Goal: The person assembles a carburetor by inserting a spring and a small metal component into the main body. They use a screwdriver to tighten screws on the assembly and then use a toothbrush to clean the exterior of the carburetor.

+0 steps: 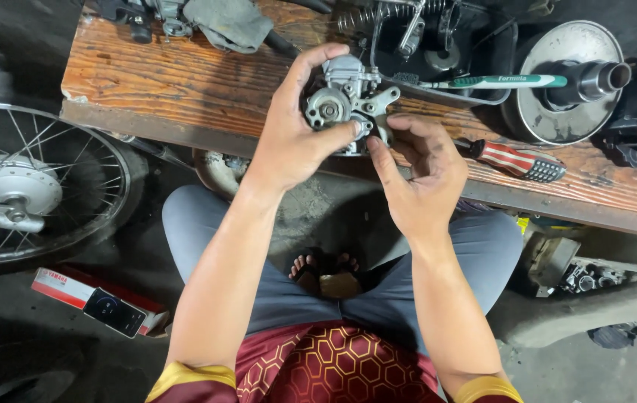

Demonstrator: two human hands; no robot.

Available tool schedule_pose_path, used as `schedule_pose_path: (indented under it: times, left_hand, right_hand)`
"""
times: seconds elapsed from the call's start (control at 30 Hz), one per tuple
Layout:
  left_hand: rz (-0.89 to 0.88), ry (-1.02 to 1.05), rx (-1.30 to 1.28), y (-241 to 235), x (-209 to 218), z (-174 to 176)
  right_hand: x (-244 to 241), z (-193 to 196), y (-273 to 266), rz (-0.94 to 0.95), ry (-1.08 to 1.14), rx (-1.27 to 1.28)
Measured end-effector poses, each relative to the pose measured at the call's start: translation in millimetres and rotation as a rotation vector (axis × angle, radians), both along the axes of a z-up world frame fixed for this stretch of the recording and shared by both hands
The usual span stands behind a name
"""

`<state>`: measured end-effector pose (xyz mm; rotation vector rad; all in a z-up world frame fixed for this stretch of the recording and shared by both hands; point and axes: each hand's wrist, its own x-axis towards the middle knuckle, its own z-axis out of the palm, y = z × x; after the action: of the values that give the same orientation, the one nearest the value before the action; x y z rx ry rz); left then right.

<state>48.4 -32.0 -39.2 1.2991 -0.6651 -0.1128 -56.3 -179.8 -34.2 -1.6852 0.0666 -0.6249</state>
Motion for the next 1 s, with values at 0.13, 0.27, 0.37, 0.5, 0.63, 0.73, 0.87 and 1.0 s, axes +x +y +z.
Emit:
schedule_pose_path:
  times: [0.13, 0.27, 0.37, 0.5, 0.63, 0.73, 0.87, 1.0]
  left_hand:
    - [0.045, -0.086, -0.002, -1.0, -12.6, 4.7]
    - [0.122, -0.105, 0.089, -1.2, -26.4, 13.2]
    - [0.147, -0.126, 0.107, -1.5, -28.8, 15.5]
    - [0.138, -0.132, 0.096, -0.7, -28.4, 12.9]
    - [0.136, -0.137, 0.099, -0.4, -27.2, 11.8]
    - [0.138, -0.123, 0.092, -0.4, -26.0, 11.4]
    - [0.122, -0.114, 0.077, 1.1, -26.1, 10.4]
    - [0.113, -0.109, 0.040, 1.8, -24.5, 7.9]
  right_hand:
    - [-3.9, -1.8, 0.3, -0.060, 0.067, 0.022]
    - [-8.2, -8.3, 0.9, -0.064, 0.033, 0.051]
    - [-8.8, -11.5, 0.4, -0.070, 0.017, 0.050]
    - [-9.5, -10.5, 0.6, -0.090, 0.038, 0.047]
    - [-6.6, -12.6, -0.1, -0.084, 0.030, 0.058]
    - [-4.2, -12.1, 0.5, -0.071, 0.005, 0.068]
    - [-3.2, -10.4, 0.5, -0.047, 0.001, 0.076]
    - [-1.6, -9.7, 0.8, -0.039, -0.011, 0.051]
